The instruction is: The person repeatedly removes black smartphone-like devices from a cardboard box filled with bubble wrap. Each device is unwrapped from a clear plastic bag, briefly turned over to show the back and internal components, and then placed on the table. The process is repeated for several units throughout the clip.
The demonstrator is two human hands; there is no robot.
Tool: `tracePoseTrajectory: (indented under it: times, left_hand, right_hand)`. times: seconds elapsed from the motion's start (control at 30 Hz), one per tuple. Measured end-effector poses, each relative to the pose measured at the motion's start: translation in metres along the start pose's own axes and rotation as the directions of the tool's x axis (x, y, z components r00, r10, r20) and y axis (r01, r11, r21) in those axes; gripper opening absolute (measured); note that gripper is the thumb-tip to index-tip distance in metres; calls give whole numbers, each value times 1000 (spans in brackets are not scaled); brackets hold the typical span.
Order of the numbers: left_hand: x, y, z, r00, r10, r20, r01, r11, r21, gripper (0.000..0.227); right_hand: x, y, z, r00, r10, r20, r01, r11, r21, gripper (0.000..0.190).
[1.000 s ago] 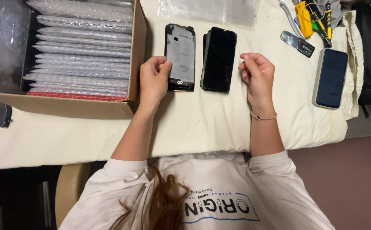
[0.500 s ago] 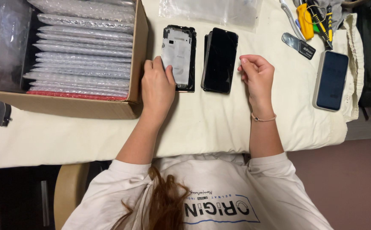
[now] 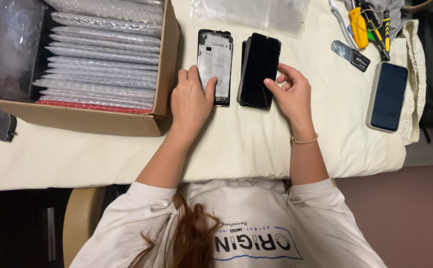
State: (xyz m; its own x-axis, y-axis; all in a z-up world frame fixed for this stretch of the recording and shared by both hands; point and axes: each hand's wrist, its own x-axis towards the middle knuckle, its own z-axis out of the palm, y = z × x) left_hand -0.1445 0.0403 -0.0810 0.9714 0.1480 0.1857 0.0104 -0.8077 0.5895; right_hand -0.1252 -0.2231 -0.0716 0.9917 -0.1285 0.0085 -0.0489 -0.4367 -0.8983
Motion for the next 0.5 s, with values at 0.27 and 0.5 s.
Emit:
tracePoseTrajectory:
  times: [0.27, 0.5]
  left_hand:
    - [-1, 5, -3, 999, -36, 27, 36, 999, 0, 73]
    - [-28, 48, -46, 986, 116, -122, -108, 992, 71, 78]
  right_hand:
    - [3, 7, 2, 999, -31, 15, 31, 999, -43, 53]
    - [10, 18, 1, 998, -13, -57, 15, 999, 43, 36]
